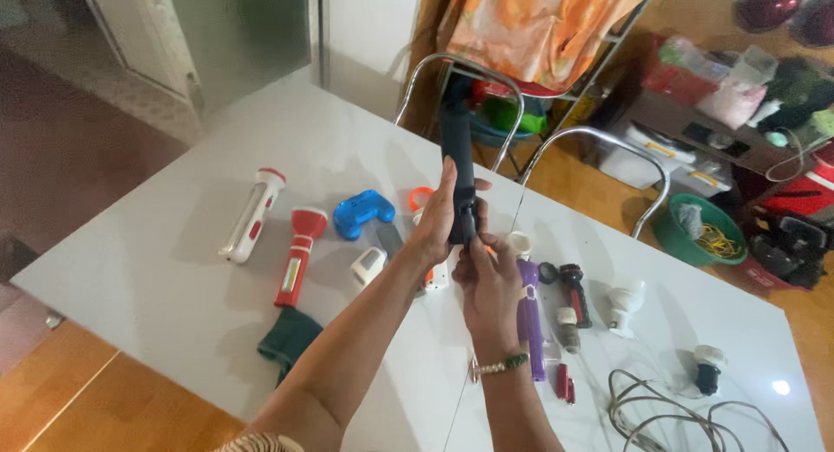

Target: The person inspects a variety of small electronic devices and tools laid out on a white table. They pick up items such as flashlights, a grater, and a game controller, opening battery compartments and manipulating parts to check their condition. The person handles each object individually, examining them closely before placing them back on the table.

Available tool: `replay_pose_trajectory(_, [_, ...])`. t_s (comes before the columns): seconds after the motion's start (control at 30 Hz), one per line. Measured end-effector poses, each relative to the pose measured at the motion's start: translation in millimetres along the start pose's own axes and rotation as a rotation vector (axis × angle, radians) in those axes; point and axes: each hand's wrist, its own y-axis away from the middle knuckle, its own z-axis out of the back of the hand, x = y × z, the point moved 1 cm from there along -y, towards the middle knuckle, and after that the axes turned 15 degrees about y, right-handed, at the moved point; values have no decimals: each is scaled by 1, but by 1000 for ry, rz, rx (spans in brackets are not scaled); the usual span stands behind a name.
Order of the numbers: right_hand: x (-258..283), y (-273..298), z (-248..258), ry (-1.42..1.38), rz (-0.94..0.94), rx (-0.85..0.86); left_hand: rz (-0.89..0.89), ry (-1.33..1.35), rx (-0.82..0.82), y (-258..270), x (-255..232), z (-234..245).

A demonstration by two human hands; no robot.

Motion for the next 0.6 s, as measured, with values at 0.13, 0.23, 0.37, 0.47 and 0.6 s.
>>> replay_pose_trajectory(0.13, [-8, -1, 2, -52, -12, 10, 12, -20, -13, -2, 1, 3])
replay_pose_trajectory(0.23, [-10, -1, 2, -116, 17, 87, 15, -3, -32, -4, 0, 7])
replay_pose_trajectory(0.37, [-10, 4, 11, -114, 13, 92, 13, 2, -50, -8, 0, 11])
replay_pose_trajectory(0.47, [-19, 0, 28, -112, -25, 66, -31, -45, -24, -13, 1, 20])
replay_pose_trajectory(0.6, [-50, -9, 52, -148, -64, 81, -2, -56, -86, -21, 4, 38])
